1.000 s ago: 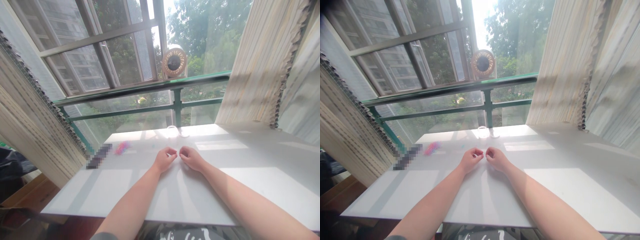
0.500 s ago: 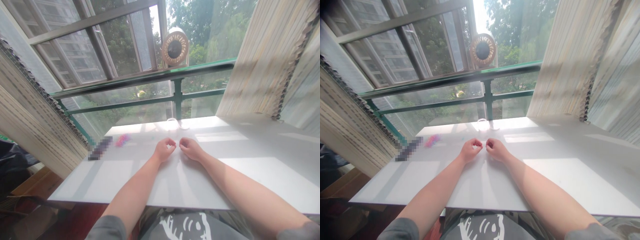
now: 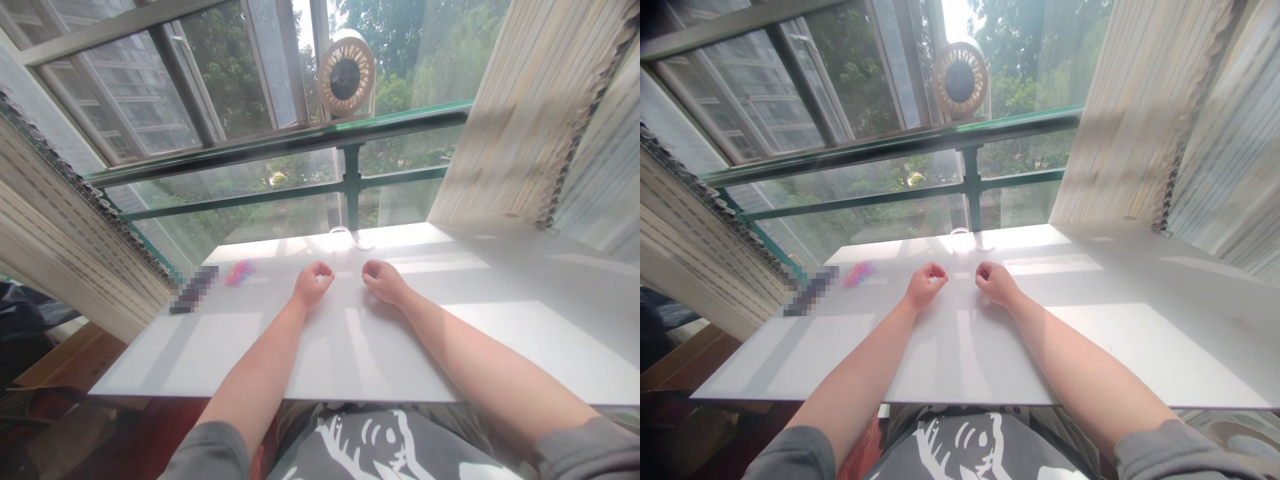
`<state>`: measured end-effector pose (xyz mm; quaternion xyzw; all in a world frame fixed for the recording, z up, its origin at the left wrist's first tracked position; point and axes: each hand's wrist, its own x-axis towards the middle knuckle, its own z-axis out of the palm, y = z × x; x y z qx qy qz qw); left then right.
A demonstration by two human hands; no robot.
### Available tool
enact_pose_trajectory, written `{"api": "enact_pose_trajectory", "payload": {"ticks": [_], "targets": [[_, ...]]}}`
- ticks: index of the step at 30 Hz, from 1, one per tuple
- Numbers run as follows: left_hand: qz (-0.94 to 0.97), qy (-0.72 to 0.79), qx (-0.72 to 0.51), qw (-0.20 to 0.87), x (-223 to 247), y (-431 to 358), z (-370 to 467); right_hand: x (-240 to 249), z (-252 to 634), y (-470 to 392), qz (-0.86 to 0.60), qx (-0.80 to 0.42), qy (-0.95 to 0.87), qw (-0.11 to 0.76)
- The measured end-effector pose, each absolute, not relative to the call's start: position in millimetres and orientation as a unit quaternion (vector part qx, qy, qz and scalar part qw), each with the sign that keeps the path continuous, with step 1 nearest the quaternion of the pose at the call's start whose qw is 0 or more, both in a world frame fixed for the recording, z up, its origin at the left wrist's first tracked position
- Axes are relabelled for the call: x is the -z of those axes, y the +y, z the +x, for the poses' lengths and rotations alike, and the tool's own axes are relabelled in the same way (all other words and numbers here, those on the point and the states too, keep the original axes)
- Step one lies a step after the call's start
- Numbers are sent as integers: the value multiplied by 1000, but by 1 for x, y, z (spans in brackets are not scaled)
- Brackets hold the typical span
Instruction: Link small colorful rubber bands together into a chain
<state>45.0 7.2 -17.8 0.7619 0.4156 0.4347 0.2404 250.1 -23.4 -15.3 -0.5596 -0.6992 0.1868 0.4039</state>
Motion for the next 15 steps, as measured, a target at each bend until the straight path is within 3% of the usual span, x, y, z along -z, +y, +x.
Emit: {"api": "enact_pose_trajectory", "payload": {"ticks": [15], "targets": [[749,429,-430,266,17,2,50,19,247,-21,-551,-212,-691,417]]}}
